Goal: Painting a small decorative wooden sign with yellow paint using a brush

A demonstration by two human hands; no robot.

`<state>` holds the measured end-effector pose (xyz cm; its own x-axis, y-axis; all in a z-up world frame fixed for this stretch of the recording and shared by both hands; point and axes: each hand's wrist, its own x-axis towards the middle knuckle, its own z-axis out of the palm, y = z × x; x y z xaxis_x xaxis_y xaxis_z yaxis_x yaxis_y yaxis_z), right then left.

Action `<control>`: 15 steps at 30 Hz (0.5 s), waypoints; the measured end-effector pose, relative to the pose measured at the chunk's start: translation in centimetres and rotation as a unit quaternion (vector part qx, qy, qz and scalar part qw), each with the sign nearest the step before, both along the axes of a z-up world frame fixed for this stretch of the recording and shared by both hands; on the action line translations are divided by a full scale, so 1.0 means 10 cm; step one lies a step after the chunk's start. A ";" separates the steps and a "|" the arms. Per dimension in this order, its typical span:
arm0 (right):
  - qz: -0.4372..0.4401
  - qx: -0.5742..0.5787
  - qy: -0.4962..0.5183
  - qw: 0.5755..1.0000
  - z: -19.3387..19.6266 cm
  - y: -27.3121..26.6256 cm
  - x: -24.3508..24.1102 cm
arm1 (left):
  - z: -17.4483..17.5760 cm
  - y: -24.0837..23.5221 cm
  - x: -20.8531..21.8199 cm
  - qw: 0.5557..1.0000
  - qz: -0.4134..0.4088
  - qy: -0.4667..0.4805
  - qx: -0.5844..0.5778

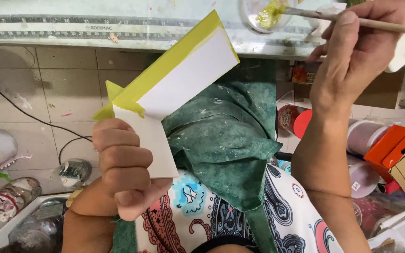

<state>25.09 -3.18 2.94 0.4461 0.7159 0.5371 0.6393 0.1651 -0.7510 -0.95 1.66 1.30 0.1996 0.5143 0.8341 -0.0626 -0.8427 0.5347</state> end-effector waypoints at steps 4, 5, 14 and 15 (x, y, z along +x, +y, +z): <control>0.005 -0.018 0.046 0.999 -0.12 0.00 0.09 | 0.03 0.01 0.14 0.997 0.023 -0.064 0.029; -0.002 -0.016 0.007 1.000 -0.16 0.00 0.13 | 0.05 0.01 0.18 0.995 0.040 -0.087 0.036; -0.063 -0.030 -0.072 0.995 -0.17 -0.10 0.08 | 0.02 -0.02 0.09 0.997 -0.030 -0.069 -0.011; -0.058 -0.031 -0.071 0.995 -0.17 -0.13 -0.02 | 0.01 -0.02 0.13 0.997 -0.025 -0.068 -0.011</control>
